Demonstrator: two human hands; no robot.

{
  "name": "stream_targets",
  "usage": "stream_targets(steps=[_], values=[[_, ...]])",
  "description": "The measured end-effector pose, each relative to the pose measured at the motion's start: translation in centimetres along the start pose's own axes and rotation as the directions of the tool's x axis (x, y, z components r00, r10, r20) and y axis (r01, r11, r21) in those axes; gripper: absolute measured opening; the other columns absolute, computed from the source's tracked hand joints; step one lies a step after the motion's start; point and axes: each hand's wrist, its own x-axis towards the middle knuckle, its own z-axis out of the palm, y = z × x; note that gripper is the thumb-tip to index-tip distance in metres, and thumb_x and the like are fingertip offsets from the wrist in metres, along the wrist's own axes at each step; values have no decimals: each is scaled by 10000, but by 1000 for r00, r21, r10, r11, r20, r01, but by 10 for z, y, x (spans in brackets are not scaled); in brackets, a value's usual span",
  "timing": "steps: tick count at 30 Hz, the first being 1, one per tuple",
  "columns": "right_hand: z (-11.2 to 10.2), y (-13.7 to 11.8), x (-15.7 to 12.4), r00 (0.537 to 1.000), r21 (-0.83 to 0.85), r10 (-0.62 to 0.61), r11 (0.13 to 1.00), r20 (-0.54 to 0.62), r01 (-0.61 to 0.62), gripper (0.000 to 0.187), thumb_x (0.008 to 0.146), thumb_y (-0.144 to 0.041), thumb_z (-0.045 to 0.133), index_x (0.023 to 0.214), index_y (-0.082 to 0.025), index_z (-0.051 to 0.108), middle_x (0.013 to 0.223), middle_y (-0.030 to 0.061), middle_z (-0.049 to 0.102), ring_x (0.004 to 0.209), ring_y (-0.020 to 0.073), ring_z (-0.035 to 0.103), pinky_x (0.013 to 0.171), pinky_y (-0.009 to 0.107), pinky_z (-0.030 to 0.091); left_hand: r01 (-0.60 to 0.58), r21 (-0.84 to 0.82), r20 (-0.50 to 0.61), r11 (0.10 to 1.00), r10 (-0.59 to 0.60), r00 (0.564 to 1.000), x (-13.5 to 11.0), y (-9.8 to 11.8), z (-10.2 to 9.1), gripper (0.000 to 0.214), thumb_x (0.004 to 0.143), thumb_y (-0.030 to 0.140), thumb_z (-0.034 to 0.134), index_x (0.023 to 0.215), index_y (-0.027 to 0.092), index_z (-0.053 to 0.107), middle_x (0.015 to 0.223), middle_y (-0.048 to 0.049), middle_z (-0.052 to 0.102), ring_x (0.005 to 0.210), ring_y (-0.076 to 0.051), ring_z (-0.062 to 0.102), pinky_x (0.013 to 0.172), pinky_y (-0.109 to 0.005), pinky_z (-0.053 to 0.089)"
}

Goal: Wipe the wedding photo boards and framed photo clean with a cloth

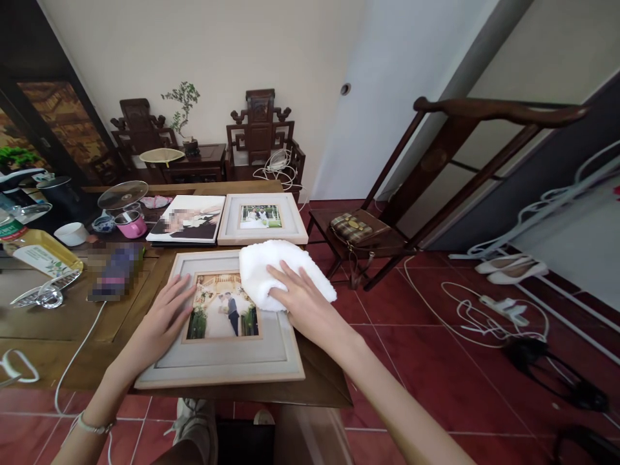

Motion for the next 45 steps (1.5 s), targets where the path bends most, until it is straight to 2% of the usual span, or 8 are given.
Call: stream_targets(steps=[3,8,13,16,20,25,35,45], values=[[-5,16,-3,991,78,63,996,-116,-54,429,624,100,391,865,-169,622,1311,126,582,1255,292,506,949,437,514,-15,24,6,1000,15,1000,1,-4,3,447,984,326,352,1407,197,419,1521,-106,349,1445,-247,207,1144,-473,282],[-20,36,13,837,-46,240,953,-492,-300,317,691,61,447,773,-198,609,1368,90,540,1352,319,377,1045,511,426,-28,65,8,998,27,1000,3,-8,5,468,990,329,337,1430,176,382,1514,-120,359,1440,-242,225,1153,-466,272],[-5,18,42,989,-115,103,987,-101,-115,468,657,101,423,936,-181,672,1412,51,508,1386,332,307,1110,586,285,-27,94,3,995,27,1000,4,-10,7,459,994,282,293,1404,116,416,1497,-154,372,1435,-237,238,1156,-454,273],[10,7,52,992,-18,103,995,76,-102,512,664,53,483,1085,-170,669,1427,80,487,1366,352,338,1093,558,320,-35,117,5,992,35,999,2,-9,8,457,986,231,276,1403,107,417,1494,-162,370,1438,-239,225,1153,-467,275],[23,3,60,986,21,167,986,23,-167,374,747,-87,576,1100,-155,681,1522,122,324,1390,371,278,1101,542,293,-46,145,23,988,43,999,1,-8,8,458,976,202,293,1411,121,409,1505,-159,350,1445,-250,197,1147,-487,286],[25,-11,52,991,11,83,996,102,-85,313,752,-58,542,985,-156,726,1434,94,476,1395,381,257,1120,614,190,-46,131,-1,990,47,999,2,-8,8,450,978,208,297,1401,119,423,1487,-159,381,1436,-250,228,1146,-494,290],[-26,-81,-28,967,297,-81,955,240,7,390,660,-52,488,942,-195,717,1427,53,484,1371,330,337,1117,586,250,-43,96,-46,994,47,998,3,-12,12,461,989,274,302,1373,69,455,1461,-178,418,1419,-251,275,1153,-471,284],[24,-7,76,970,121,241,963,27,-243,406,786,-84,457,1142,-104,650,1330,171,567,1379,304,328,1137,540,201,-12,34,-19,999,13,1000,2,-10,8,457,988,297,310,1384,124,460,1485,-150,400,1418,-248,287,1148,-472,290]])
